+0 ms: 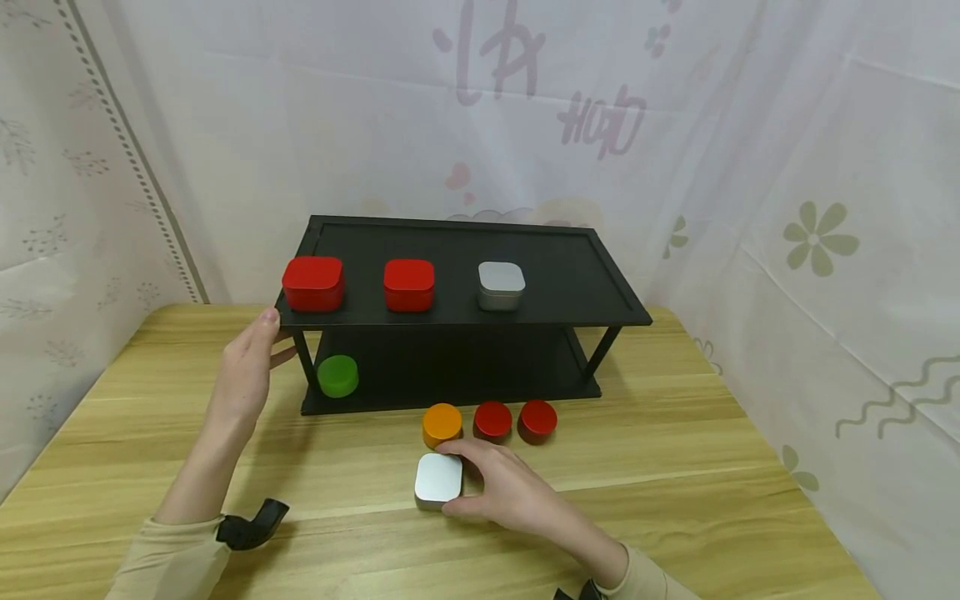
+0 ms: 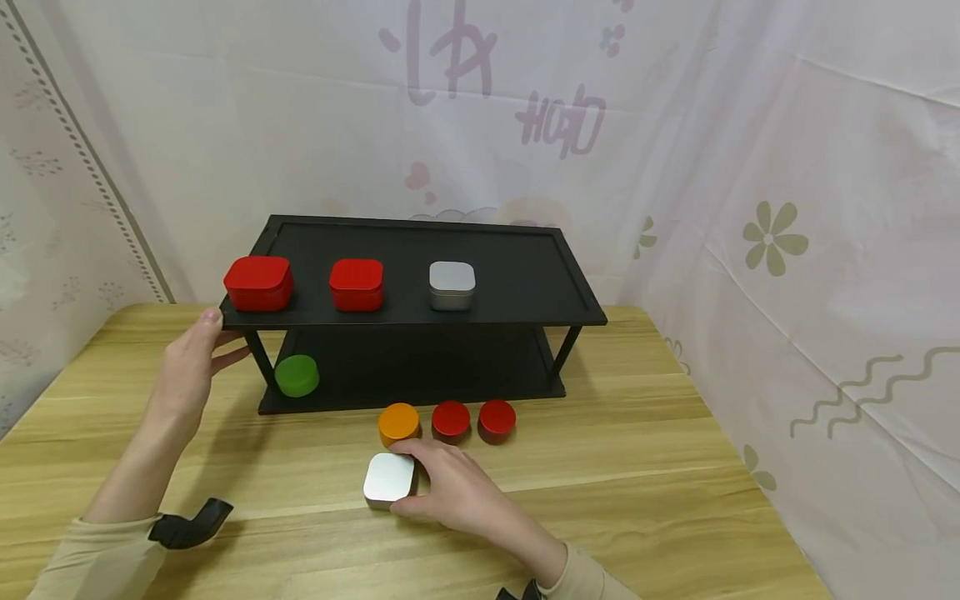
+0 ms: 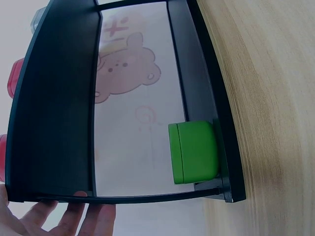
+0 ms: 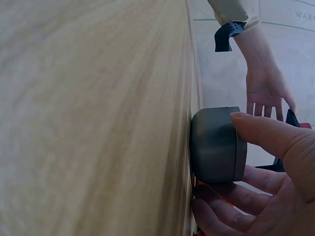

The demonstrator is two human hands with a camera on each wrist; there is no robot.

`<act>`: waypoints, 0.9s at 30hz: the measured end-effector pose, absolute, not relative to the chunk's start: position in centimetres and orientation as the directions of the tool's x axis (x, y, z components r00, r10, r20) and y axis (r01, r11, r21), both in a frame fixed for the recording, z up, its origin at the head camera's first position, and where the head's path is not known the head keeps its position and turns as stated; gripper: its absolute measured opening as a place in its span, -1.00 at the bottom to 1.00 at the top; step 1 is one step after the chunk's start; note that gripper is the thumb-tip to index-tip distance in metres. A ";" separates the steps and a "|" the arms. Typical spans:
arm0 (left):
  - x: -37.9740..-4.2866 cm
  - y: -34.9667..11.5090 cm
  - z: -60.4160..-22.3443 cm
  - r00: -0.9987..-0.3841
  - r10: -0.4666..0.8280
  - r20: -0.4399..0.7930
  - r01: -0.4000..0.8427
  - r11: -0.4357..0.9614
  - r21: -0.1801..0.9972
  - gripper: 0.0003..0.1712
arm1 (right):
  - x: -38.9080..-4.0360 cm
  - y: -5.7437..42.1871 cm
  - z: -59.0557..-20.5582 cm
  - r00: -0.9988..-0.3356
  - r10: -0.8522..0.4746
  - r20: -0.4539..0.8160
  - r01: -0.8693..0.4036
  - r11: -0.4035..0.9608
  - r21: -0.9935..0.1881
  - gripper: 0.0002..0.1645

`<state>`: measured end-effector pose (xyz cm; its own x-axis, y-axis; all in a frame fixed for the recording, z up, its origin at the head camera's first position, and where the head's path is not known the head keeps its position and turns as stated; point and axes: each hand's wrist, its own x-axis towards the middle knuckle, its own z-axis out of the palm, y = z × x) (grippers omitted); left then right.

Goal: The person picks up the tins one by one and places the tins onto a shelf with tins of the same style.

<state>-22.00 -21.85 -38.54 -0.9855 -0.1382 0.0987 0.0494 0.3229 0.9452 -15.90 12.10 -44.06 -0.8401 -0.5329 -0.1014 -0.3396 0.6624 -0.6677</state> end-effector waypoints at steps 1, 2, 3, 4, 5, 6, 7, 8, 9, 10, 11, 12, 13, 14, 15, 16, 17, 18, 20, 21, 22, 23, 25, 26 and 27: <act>-22.0 -21.8 -38.5 -0.986 -0.137 0.097 0.048 0.322 0.945 -0.19 | -15.9 12.1 -44.1 -0.840 -0.532 -0.104 -0.338 0.664 -0.667 -0.24; -22.0 -21.8 -38.5 -0.986 -0.136 0.096 0.048 0.322 0.945 -0.18 | -15.9 12.1 -44.1 -0.840 -0.532 -0.106 -0.336 0.665 -0.667 -0.24; -22.0 -21.8 -38.5 -0.986 -0.136 0.095 0.047 0.320 0.946 -0.18 | -15.9 12.1 -44.1 -0.840 -0.531 -0.110 -0.333 0.666 -0.668 -0.24; -22.0 -21.8 -38.4 -0.986 -0.136 0.095 0.047 0.318 0.947 -0.18 | -16.0 12.1 -44.0 -0.840 -0.530 -0.113 -0.329 0.665 -0.670 -0.25; -22.0 -21.8 -38.4 -0.986 -0.135 0.097 0.049 0.319 0.947 -0.19 | -16.0 12.1 -44.0 -0.840 -0.530 -0.115 -0.327 0.665 -0.672 -0.25; -22.0 -21.8 -38.4 -0.986 -0.134 0.097 0.050 0.317 0.947 -0.18 | -16.0 12.1 -44.0 -0.840 -0.530 -0.118 -0.325 0.664 -0.674 -0.26; -22.0 -21.8 -38.4 -0.986 -0.134 0.098 0.051 0.314 0.948 -0.18 | -15.9 12.1 -44.0 -0.839 -0.531 -0.118 -0.324 0.663 -0.675 -0.26; -22.0 -21.8 -38.4 -0.986 -0.132 0.097 0.052 0.311 0.949 -0.18 | -15.9 12.1 -43.9 -0.839 -0.531 -0.118 -0.323 0.662 -0.676 -0.26; -22.0 -21.8 -38.4 -0.987 -0.132 0.097 0.053 0.307 0.950 -0.18 | -15.9 12.1 -43.9 -0.839 -0.531 -0.117 -0.324 0.661 -0.677 -0.27; -22.0 -21.7 -38.4 -0.987 -0.131 0.097 0.053 0.304 0.951 -0.18 | -15.9 12.1 -43.9 -0.839 -0.532 -0.115 -0.324 0.658 -0.679 -0.27; -22.0 -21.7 -38.4 -0.987 -0.131 0.096 0.052 0.302 0.952 -0.18 | -15.9 12.1 -43.9 -0.838 -0.533 -0.114 -0.326 0.657 -0.680 -0.27; -22.0 -21.7 -38.4 -0.987 -0.130 0.094 0.051 0.300 0.953 -0.18 | -15.9 12.1 -44.0 -0.838 -0.533 -0.114 -0.325 0.656 -0.681 -0.27; -22.0 -21.7 -38.4 -0.987 -0.130 0.092 0.049 0.299 0.953 -0.18 | -15.9 12.1 -44.0 -0.838 -0.534 -0.113 -0.325 0.654 -0.683 -0.28; -22.0 -21.8 -38.4 -0.987 -0.130 0.090 0.048 0.299 0.953 -0.18 | -15.9 12.1 -44.0 -0.837 -0.535 -0.114 -0.323 0.652 -0.686 -0.28; -22.0 -21.8 -38.4 -0.988 -0.129 0.089 0.047 0.298 0.953 -0.17 | -15.9 12.1 -44.0 -0.836 -0.537 -0.113 -0.324 0.649 -0.688 -0.28; -22.0 -21.8 -38.4 -0.988 -0.128 0.088 0.046 0.298 0.954 -0.17 | -15.9 12.1 -44.0 -0.836 -0.537 -0.114 -0.322 0.647 -0.691 -0.28; -22.0 -21.8 -38.4 -0.988 -0.126 0.087 0.046 0.298 0.953 -0.18 | -15.9 12.1 -44.0 -0.835 -0.538 -0.114 -0.321 0.646 -0.693 -0.28; -22.0 -21.8 -38.5 -0.988 -0.125 0.087 0.047 0.299 0.953 -0.18 | -15.9 12.1 -44.0 -0.835 -0.538 -0.115 -0.320 0.645 -0.694 -0.28; -22.0 -21.8 -38.5 -0.988 -0.124 0.088 0.047 0.300 0.953 -0.18 | -15.9 12.1 -44.0 -0.836 -0.537 -0.116 -0.316 0.643 -0.697 -0.28; -22.0 -21.8 -38.5 -0.989 -0.123 0.087 0.046 0.298 0.953 -0.18 | -15.9 12.1 -43.9 -0.836 -0.536 -0.115 -0.315 0.642 -0.699 -0.28; -22.0 -21.9 -38.6 -0.989 -0.124 0.085 0.045 0.297 0.954 -0.18 | -15.9 12.1 -43.9 -0.838 -0.534 -0.114 -0.314 0.642 -0.699 -0.29; -22.0 -21.9 -38.6 -0.989 -0.125 0.083 0.043 0.294 0.955 -0.18 | -15.9 12.1 -43.9 -0.838 -0.534 -0.112 -0.314 0.640 -0.701 -0.29; -22.0 -21.9 -38.6 -0.989 -0.126 0.081 0.041 0.292 0.956 -0.18 | -15.9 12.2 -43.9 -0.840 -0.532 -0.106 -0.314 0.637 -0.705 -0.30; -22.0 -21.9 -38.6 -0.989 -0.127 0.081 0.041 0.292 0.956 -0.18 | -15.9 12.2 -43.8 -0.842 -0.530 -0.104 -0.313 0.636 -0.706 -0.30; -22.0 -21.9 -38.6 -0.988 -0.127 0.082 0.042 0.293 0.955 -0.18 | -15.9 12.2 -43.8 -0.842 -0.529 -0.102 -0.313 0.633 -0.708 -0.30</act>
<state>-22.03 -21.90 -38.59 -0.9885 -0.1272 0.0822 0.0417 0.2932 0.9551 -15.86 12.19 -43.77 -0.8422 -0.5295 -0.1015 -0.3129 0.6334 -0.7078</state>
